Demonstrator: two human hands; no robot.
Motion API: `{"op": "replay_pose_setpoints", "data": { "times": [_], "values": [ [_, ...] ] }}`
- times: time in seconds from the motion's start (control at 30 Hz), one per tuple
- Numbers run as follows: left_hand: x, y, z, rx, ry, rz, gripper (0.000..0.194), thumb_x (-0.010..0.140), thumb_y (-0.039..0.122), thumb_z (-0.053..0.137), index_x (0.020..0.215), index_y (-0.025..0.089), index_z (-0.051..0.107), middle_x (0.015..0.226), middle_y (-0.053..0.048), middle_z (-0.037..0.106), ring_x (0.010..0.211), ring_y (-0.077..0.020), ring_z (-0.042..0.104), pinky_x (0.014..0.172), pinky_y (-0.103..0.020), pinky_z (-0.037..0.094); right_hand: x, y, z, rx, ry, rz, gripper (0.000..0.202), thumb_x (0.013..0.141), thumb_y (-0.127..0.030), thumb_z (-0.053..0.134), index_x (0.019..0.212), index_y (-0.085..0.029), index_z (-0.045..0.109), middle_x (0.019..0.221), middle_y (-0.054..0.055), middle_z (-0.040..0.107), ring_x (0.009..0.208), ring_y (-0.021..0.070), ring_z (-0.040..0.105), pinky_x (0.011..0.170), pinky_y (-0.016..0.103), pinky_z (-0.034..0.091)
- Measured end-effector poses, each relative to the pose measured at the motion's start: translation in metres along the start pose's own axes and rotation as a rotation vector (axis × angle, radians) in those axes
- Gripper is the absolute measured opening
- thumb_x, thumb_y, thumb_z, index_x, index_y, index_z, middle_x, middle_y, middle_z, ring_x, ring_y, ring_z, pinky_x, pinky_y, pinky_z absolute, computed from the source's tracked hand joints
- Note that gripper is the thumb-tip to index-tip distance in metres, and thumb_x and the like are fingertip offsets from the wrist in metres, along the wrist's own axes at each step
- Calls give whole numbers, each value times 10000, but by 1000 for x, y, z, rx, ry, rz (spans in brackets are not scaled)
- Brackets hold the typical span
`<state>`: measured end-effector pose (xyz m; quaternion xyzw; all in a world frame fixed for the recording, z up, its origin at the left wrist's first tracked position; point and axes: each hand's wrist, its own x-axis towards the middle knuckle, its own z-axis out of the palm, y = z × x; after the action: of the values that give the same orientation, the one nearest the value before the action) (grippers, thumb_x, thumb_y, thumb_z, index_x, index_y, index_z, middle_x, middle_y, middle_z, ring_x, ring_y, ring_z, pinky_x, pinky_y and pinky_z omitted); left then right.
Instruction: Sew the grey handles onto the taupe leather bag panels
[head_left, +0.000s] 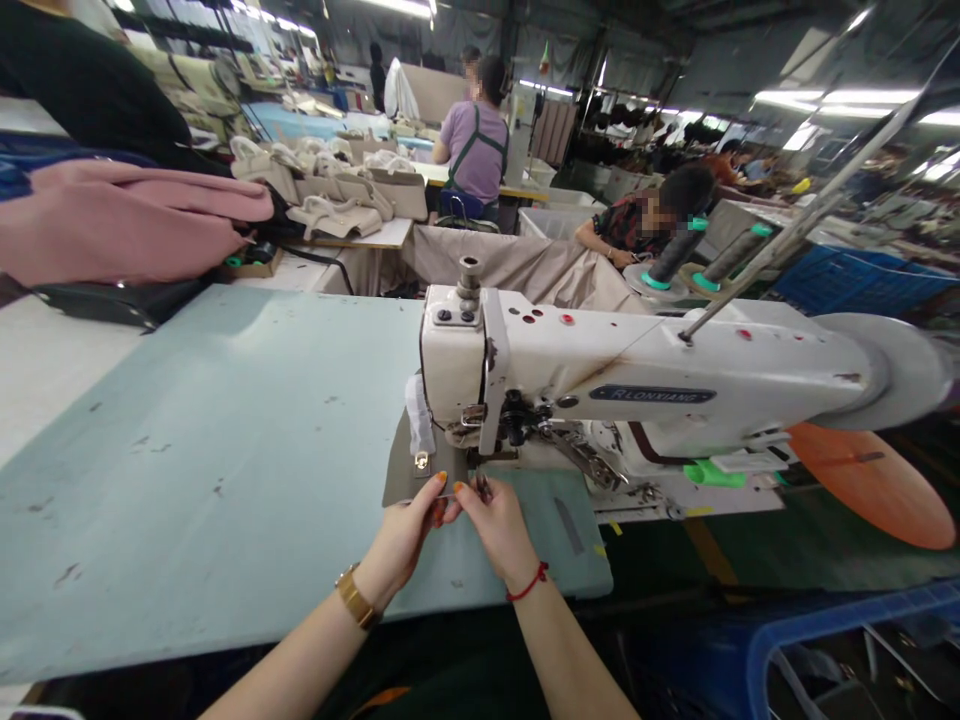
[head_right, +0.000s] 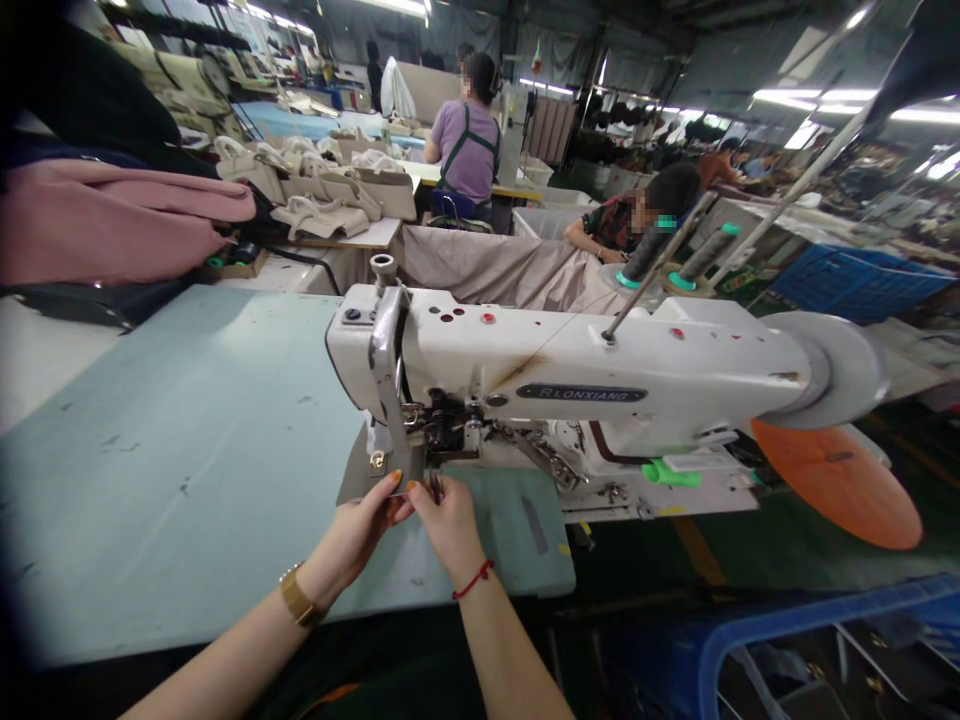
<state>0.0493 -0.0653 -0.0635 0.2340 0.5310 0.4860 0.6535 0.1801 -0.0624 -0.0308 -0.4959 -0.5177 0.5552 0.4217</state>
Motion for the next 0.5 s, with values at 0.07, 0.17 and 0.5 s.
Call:
{"op": "replay_pose_setpoints", "data": {
  "times": [0.07,0.17,0.5],
  "values": [
    [1,0,-6,24,-25,-81,435,690,514,709,536,124,593,552,-14,519,570,-123,452,608,-268,413,-1,2,-3,22,-2,21,292,836,-322,549,613,-153,634,580,19,638,583,121,549,663,219,428],
    [0,1,-9,2,-24,-146,417,656,505,743,624,105,630,601,-14,543,585,-113,439,591,-257,372,0,7,-5,72,41,130,301,841,-350,523,657,-141,635,509,-4,590,400,67,337,451,191,297],
    [-1,3,-10,31,-100,-159,450,686,511,720,766,70,700,730,-76,615,699,-143,497,673,-276,395,1,5,3,16,48,130,300,846,-394,551,702,-146,638,517,-13,577,420,70,371,444,196,260]
  ]
}}
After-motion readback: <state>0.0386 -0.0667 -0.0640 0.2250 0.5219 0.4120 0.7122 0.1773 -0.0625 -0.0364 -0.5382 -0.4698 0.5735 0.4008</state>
